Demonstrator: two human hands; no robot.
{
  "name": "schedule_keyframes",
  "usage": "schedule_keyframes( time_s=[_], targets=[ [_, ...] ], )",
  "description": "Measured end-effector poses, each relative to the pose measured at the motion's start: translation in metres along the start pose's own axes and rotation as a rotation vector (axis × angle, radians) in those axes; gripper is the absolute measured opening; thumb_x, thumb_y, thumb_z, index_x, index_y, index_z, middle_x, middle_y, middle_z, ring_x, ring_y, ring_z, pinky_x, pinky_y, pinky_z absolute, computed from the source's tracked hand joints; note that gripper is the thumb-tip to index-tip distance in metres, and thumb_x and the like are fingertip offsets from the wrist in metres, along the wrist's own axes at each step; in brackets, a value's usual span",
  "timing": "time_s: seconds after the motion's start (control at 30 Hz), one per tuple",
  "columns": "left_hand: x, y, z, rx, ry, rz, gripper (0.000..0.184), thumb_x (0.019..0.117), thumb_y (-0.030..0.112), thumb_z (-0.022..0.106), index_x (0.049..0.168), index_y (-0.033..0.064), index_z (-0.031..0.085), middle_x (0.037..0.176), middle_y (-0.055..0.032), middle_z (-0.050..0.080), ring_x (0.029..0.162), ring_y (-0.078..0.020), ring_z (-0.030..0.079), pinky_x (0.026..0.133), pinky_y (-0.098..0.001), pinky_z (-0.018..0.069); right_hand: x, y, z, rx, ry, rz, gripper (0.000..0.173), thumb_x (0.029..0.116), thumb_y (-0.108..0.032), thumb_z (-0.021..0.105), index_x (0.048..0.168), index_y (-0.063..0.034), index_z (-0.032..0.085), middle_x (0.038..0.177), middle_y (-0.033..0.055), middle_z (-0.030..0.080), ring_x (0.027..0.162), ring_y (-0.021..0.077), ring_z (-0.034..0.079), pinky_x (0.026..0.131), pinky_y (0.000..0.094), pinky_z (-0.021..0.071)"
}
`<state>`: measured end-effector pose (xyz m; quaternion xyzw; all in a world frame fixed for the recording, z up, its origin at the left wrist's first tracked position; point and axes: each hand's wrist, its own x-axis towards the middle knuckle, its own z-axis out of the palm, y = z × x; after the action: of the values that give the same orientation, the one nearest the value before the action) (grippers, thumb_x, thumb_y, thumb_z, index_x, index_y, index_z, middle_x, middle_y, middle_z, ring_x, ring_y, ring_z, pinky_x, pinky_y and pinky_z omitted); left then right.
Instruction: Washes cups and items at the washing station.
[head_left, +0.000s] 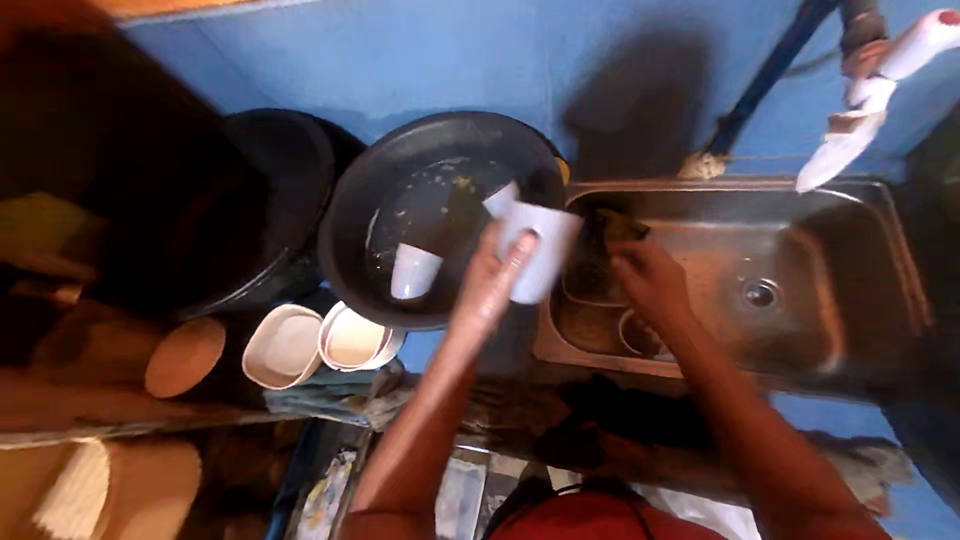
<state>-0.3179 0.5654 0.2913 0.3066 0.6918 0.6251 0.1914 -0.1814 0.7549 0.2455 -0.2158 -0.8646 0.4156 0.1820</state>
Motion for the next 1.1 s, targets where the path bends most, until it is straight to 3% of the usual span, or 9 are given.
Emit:
schedule_keyframes(
  time_s=[0.13,0.27,0.43,0.53,0.67,0.8,0.9,1.0,1.1],
  targets=[
    [0.035,0.003,-0.101,0.543,0.407,-0.053,0.087,0.0912,0.055,0.069,0.158,0.0115,0.034,0.134,-0.0164,0.064,0.119,-0.0253,0.066,0.100,-0.0493,0.0541,0.055,-0.069,0.069,-0.014,-0.146,-0.332,0.028,0.1012,-0.018,0.062,0.124,-0.0026,0.070,0.128,0.0203,0.066,0.120,0.0320,0.065,0.103,0.0465,0.0531],
    [0.054,-0.033,-0.166,0.993,0.438,-0.369,0.099,0.0868,0.051,0.078,0.161,0.0094,0.027,0.143,-0.0356,0.051,0.125,-0.0568,0.055,0.098,-0.0745,0.0439,0.103,-0.104,0.149,-0.487,-0.676,-0.114,0.084,0.0924,-0.029,0.077,0.161,-0.0074,0.032,0.164,0.0333,0.020,0.148,0.0571,0.023,0.110,0.0751,0.0316],
    [0.083,-0.040,-0.185,1.102,0.277,-0.483,0.089,0.0910,0.051,0.073,0.157,0.0051,0.035,0.147,-0.0343,0.048,0.131,-0.0565,0.050,0.102,-0.0739,0.0420,0.128,-0.103,0.183,-0.738,-0.943,-0.215,0.045,0.1016,-0.028,0.060,0.143,-0.0081,0.061,0.155,0.0249,0.045,0.148,0.0484,0.031,0.114,0.0811,0.0139],
    [0.096,-0.060,-0.194,1.157,0.103,-0.422,0.092,0.0901,0.050,0.075,0.160,0.0089,0.032,0.151,-0.0300,0.047,0.135,-0.0564,0.046,0.104,-0.0738,0.0401,0.152,-0.058,0.203,-0.705,-0.858,-0.304,0.049,0.1037,-0.037,0.057,0.139,-0.0044,0.060,0.144,0.0257,0.056,0.136,0.0477,0.049,0.107,0.0751,0.0335],
    [0.123,-0.085,-0.213,1.174,-0.099,-0.262,0.095,0.0852,0.035,0.082,0.163,0.0219,0.029,0.157,-0.0251,0.041,0.138,-0.0549,0.043,0.101,-0.0734,0.0432,0.156,-0.070,0.204,-0.766,-0.701,0.045,0.073,0.1056,-0.047,0.051,0.159,-0.0008,0.031,0.152,0.0378,0.041,0.144,0.0595,0.033,0.109,0.0813,0.0234],
    [0.132,-0.082,-0.201,1.227,-0.257,-0.037,0.068,0.0912,0.004,0.071,0.152,0.0267,0.051,0.171,-0.0174,0.019,0.153,-0.0531,0.015,0.112,-0.0781,0.0260,0.155,-0.089,0.201,-0.827,-0.808,0.156,0.047,0.1086,-0.033,0.049,0.138,0.0022,0.060,0.146,0.0327,0.052,0.142,0.0583,0.035,0.107,0.0867,0.0153],
    [0.135,-0.094,-0.189,1.280,-0.334,0.059,0.049,0.1018,0.024,0.062,0.150,0.0232,0.054,0.173,-0.0165,0.010,0.156,-0.0510,0.005,0.115,-0.0799,0.0146,0.161,-0.078,0.204,-0.716,-0.671,0.189,0.042,0.1016,-0.030,0.062,0.130,-0.0005,0.065,0.133,0.0298,0.062,0.130,0.0512,0.053,0.105,0.0778,0.0335],
    [0.141,-0.102,-0.190,1.182,-0.367,0.052,0.065,0.0881,0.041,0.078,0.146,0.0224,0.058,0.173,-0.0151,0.008,0.157,-0.0469,0.000,0.116,-0.0799,0.0039,0.161,-0.072,0.201,-0.574,-0.436,0.242,0.064,0.1039,-0.044,0.058,0.151,-0.0034,0.044,0.130,0.0325,0.062,0.123,0.0533,0.059,0.099,0.0741,0.0440],
    [0.145,-0.112,-0.181,1.180,-0.462,0.077,0.045,0.0976,0.034,0.068,0.140,0.0184,0.065,0.170,-0.0145,0.023,0.157,-0.0479,0.006,0.115,-0.0808,0.0043,0.165,-0.088,0.203,-0.503,-0.335,0.197,0.067,0.1061,-0.040,0.055,0.158,-0.0045,0.032,0.136,0.0340,0.058,0.123,0.0531,0.059,0.101,0.0712,0.0452]
  ],
)
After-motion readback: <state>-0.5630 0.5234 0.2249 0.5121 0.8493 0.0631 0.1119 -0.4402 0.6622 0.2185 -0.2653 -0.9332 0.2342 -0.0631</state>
